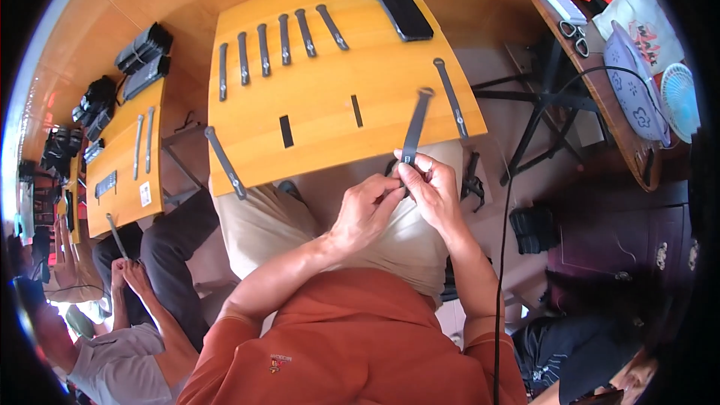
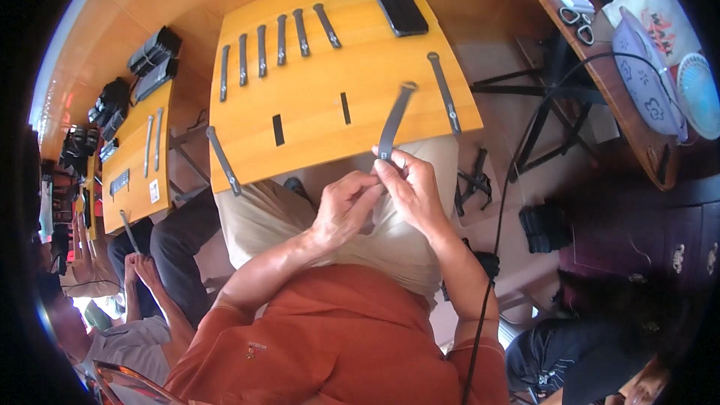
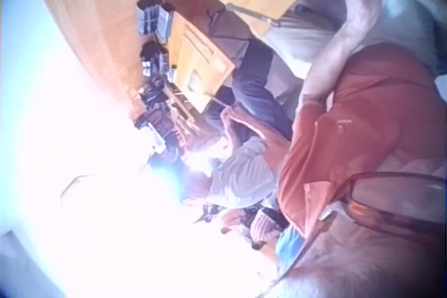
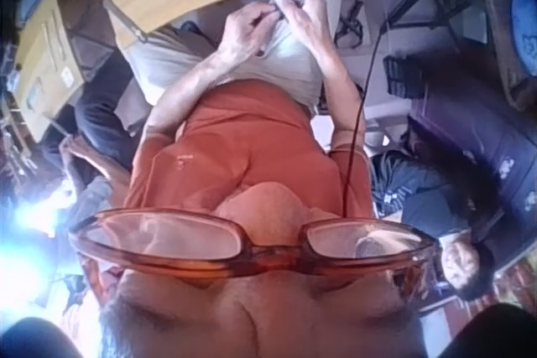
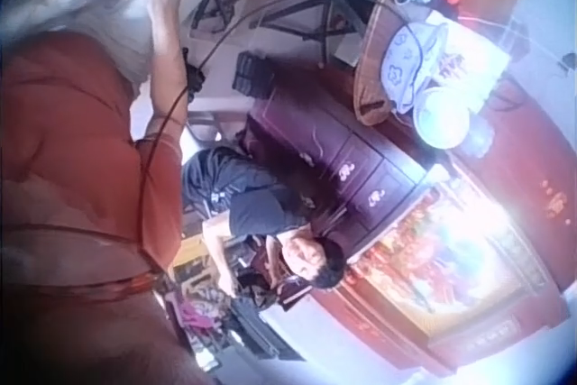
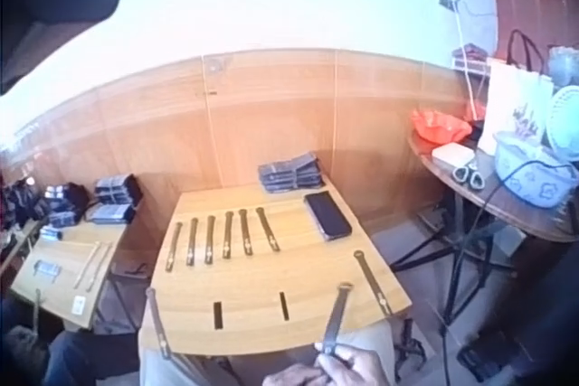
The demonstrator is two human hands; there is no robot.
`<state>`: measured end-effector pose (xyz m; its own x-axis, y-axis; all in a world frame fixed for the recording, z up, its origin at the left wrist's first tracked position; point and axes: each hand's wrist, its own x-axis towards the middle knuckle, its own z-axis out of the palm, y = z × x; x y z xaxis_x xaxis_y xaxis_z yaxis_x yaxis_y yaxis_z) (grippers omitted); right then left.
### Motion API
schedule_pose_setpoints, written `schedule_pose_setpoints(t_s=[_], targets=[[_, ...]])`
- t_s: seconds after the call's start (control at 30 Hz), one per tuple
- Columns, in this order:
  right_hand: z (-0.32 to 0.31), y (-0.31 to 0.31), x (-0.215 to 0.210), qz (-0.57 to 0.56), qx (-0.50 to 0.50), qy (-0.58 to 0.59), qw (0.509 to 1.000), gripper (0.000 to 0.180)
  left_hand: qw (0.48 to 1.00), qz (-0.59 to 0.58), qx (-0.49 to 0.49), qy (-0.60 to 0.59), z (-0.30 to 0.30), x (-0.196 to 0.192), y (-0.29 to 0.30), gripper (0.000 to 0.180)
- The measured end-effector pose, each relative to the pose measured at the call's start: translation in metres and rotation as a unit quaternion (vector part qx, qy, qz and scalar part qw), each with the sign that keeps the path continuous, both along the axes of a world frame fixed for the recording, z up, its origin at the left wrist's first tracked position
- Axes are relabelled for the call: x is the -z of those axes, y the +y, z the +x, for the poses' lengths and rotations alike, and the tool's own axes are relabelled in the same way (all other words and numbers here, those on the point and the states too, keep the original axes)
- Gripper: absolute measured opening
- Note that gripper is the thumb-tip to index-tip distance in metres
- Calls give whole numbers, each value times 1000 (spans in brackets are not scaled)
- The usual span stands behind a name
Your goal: The recorder is inspecting, organizing, and placing black branded straps into a template on a wooden table.
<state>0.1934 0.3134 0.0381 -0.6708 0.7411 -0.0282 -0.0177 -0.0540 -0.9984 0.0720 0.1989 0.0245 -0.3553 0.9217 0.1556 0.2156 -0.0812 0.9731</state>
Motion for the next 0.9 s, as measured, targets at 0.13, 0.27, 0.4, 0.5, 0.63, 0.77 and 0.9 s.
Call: schedule_pose_setpoints(t_s=[0.13,0.27,0.4,0.5,0.63,0.77,0.9], targets=[[-11,40,47,-13,0,-19,1000,18,988,-11,-29,150,-7,17,21,17],[-12,59,82,61,87,-100,989,22,925,80,-50,369,-20,6,39,23],[-10,64,89,99,130,-98,982,19,869,105,-31,482,-38,28,76,31],[-10,63,88,128,123,-101,979,10,862,59,16,504,-45,37,90,37],[-4,63,86,113,127,-98,981,5,855,11,58,516,-45,37,102,43],[9,58,86,90,162,-73,980,14,847,0,63,528,-45,31,113,44],[12,40,69,140,180,-89,970,15,859,-3,34,511,-50,35,127,42]])
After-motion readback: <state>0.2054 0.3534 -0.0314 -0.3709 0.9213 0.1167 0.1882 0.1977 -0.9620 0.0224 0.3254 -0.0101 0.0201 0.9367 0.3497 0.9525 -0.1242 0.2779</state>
